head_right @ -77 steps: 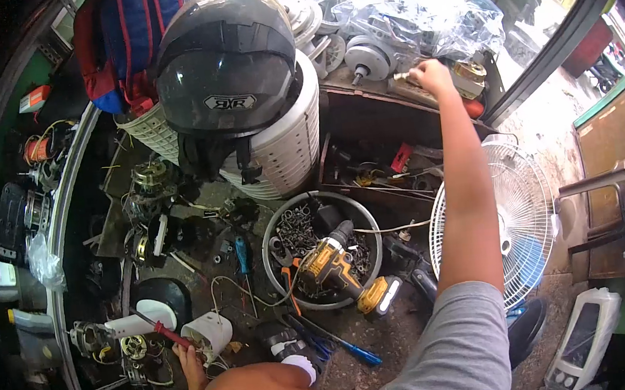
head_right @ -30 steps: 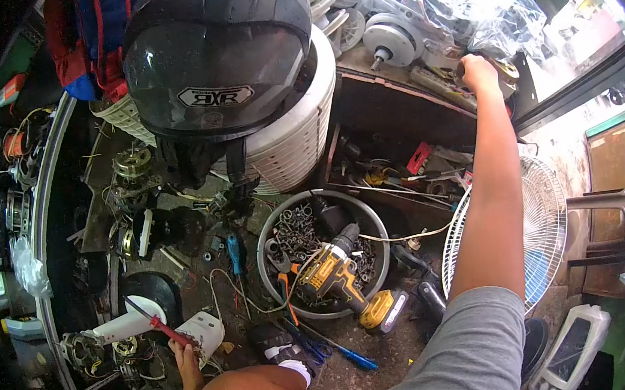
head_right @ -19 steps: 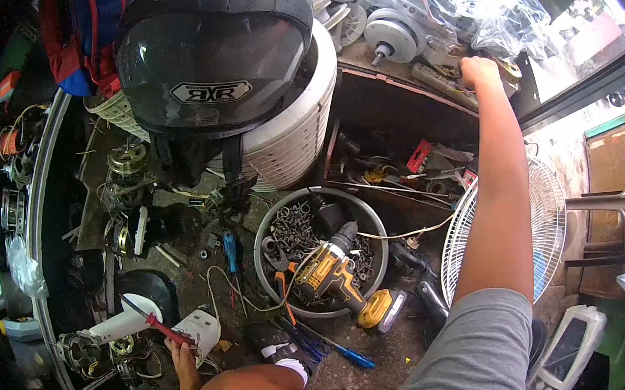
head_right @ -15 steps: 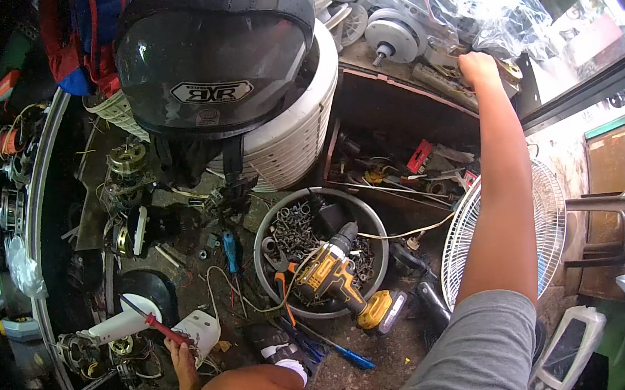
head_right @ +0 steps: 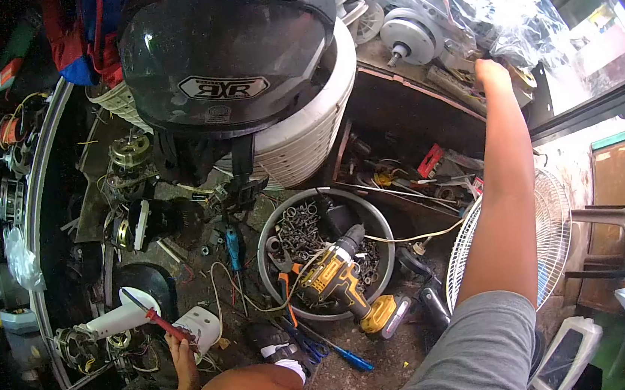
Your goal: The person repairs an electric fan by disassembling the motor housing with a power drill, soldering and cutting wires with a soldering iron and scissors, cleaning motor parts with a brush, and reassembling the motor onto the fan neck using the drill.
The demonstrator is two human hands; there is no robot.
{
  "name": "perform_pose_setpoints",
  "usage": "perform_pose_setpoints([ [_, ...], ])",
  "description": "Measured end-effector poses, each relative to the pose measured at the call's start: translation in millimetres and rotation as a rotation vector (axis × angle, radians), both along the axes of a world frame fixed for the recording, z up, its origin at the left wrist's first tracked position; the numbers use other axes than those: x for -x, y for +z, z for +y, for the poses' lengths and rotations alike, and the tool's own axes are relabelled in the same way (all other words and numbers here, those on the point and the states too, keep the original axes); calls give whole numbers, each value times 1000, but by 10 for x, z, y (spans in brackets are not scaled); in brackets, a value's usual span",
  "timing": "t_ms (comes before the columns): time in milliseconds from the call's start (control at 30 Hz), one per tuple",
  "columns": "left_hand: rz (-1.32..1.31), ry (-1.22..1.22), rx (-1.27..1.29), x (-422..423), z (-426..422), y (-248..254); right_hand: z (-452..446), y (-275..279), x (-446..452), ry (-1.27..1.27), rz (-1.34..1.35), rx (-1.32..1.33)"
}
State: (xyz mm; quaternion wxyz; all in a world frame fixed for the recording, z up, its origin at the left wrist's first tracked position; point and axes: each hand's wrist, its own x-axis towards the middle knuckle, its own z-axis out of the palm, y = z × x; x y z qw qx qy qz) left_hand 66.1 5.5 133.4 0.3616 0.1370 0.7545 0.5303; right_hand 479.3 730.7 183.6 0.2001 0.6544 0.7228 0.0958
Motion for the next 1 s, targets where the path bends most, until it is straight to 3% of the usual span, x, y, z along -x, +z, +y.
perform_pose_setpoints([
  [233, -19, 6, 105, 20, -240, -184, 540, -463, -307, 9, 84, 3],
  [300, 84, -41, 144, 35, -289, -225, 728, -609, -502, -16, 247, -55],
  [500, 4, 46, 110, -19, -121, -29, 491, -441, -325, -56, -20, 115],
  [633, 21, 85, 90, -32, -107, -74, 474, -510, -432, 41, 130, 13],
  [767, 19, 5, 83, -53, -66, -74, -220, -274, -147, 46, -128, -144],
  [833, 80, -47, 100, -45, -85, -141, -796, -76, 122, 183, -126, -406],
  [967, 72, -73, 30, -116, 27, -5, -1338, -150, 188, 568, 425, -964],
  [1000, 142, -114, -1, -103, -12, -137, -1734, -100, 378, 638, 736, -853],
])
